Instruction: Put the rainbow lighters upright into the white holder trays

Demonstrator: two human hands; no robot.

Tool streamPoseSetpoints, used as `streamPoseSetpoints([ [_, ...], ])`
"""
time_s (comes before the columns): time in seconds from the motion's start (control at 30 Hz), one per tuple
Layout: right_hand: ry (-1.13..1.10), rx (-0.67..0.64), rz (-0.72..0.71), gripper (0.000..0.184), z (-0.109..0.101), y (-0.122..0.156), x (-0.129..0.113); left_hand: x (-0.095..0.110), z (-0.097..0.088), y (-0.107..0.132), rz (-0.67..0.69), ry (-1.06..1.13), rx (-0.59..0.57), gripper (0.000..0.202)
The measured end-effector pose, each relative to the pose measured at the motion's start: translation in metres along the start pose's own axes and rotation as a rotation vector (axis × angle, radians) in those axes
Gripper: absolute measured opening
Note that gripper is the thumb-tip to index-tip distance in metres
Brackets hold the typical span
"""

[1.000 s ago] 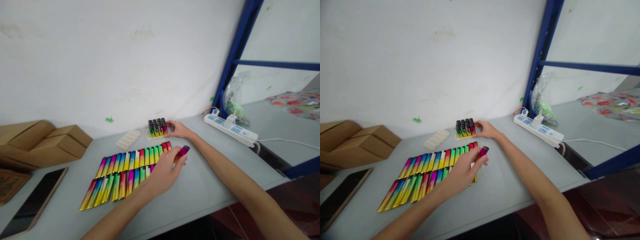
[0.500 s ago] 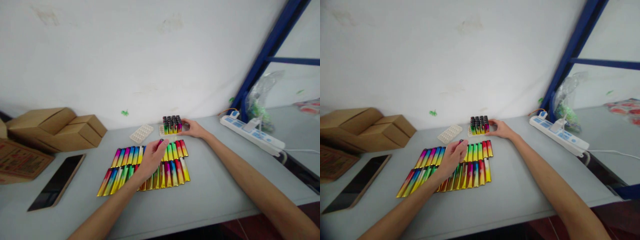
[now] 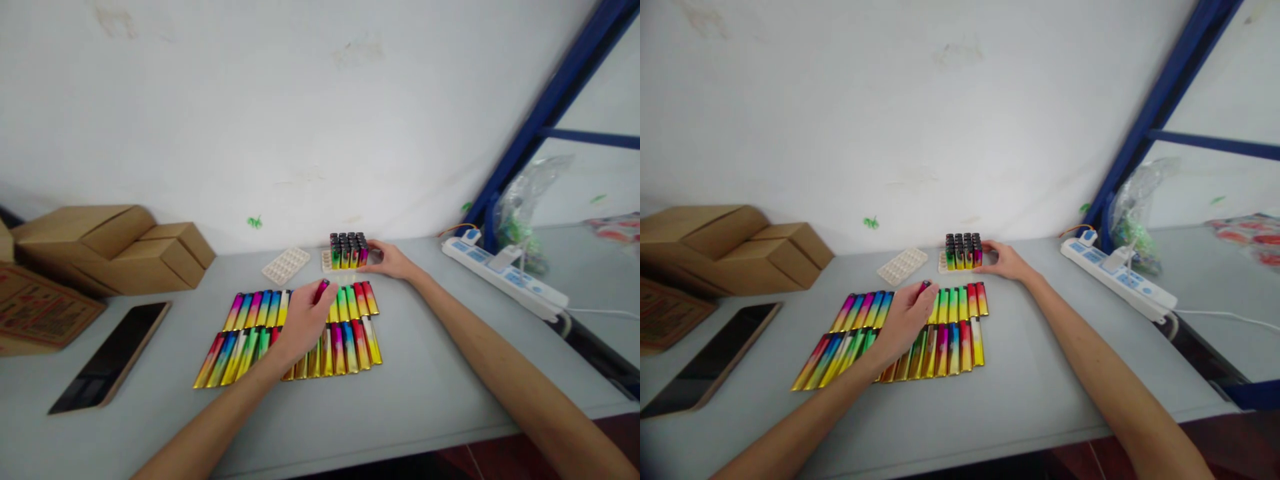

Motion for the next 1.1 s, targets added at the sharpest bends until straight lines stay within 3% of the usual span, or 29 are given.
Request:
streamPoseSetpoints([
  [0.13, 0.008, -0.004, -0.012, 0.075, 0.0, -0.001, 0.001, 0.001, -0.004, -0.009, -0.058, 0.231, -0.037, 0.036],
  [0.23, 0.013, -0.011, -0.028, 0.073, 0.001, -0.003, 0.003, -0.001, -0.016, -0.029, -0.056, 0.379, 0.006, 0.031],
  [0.43, 0.005, -0.01, -0.022, 0.074, 0.002, -0.003, 0.001, -0.034, -0.042, -0.095, 0.083, 0.27, 0.067, 0.044],
  [0.63, 0.021, 0.01, -0.037, 0.072, 0.001, -0.002, 0.001, -0.083, -0.041, -0.144, 0.138, 0.103, -0.02, 0.048],
  [0.8, 0.062, 0.026, -0.007, 0.072, 0.001, -0.001, 0.004, -0.105, -0.037, -0.157, 0.098, 0.174, -0.121, 0.049],
  [0.93, 0.107, 0.044, 0.015, 0.072, 0.0, -0.001, 0.006, -0.114, -0.038, -0.162, 0.067, 0.241, -0.225, 0.049],
  [1.1, 0.164, 0.043, 0.051, 0.073, -0.002, 0.001, 0.004, -0.123, -0.037, -0.164, 0.073, 0.269, -0.272, 0.054],
])
Point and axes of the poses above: each hand's wrist, its own y-axis away from the middle knuckle, its own z-axis out of the palm, x = y × z, the point moved 2 cm from there along -y, towards the middle knuckle, and after that the axes turned 14 degrees about z, right-handed, at the moved point
